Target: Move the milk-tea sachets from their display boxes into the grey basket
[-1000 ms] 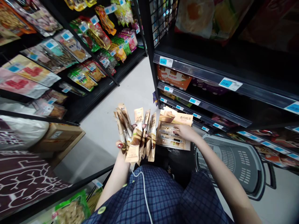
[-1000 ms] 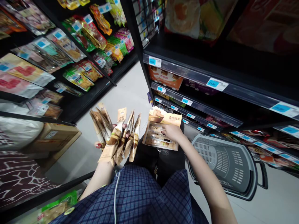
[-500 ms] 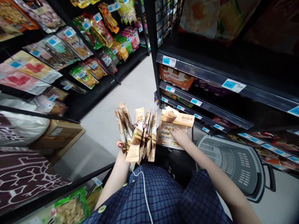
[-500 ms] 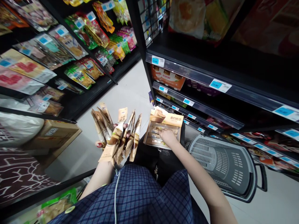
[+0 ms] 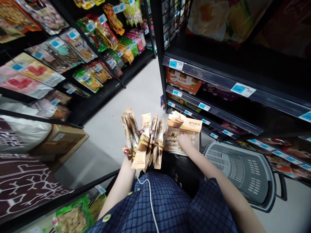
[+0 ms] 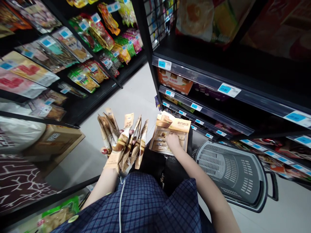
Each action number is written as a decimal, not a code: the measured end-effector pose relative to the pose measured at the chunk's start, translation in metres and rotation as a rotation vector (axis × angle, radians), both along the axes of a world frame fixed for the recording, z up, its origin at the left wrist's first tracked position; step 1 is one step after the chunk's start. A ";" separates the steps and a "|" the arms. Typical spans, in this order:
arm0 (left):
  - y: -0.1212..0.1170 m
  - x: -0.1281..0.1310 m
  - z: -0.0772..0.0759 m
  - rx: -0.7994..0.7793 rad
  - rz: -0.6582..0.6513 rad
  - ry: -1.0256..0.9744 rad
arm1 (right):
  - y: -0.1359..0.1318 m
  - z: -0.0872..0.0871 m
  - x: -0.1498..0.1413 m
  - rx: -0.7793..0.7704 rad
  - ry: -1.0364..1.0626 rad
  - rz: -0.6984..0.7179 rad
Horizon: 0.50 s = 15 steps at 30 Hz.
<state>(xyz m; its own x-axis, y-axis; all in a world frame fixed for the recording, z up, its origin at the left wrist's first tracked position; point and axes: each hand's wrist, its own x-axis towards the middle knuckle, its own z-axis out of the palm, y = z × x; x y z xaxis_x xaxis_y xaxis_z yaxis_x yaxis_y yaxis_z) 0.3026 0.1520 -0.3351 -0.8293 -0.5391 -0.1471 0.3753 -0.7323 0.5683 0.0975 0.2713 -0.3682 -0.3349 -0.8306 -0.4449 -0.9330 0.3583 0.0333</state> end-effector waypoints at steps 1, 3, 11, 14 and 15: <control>0.002 -0.001 0.003 -0.002 0.021 0.011 | -0.002 -0.001 0.001 0.001 0.004 -0.005; 0.006 -0.002 0.008 0.004 0.045 -0.001 | -0.004 -0.002 0.002 -0.003 0.017 -0.014; 0.005 -0.003 0.015 -0.001 0.078 -0.070 | -0.002 0.002 0.001 -0.008 -0.035 -0.011; 0.005 -0.002 0.014 0.021 0.065 -0.078 | 0.005 0.020 -0.005 -0.032 -0.046 -0.053; 0.005 -0.001 0.014 0.029 0.063 -0.080 | 0.009 0.027 -0.009 -0.038 -0.057 -0.065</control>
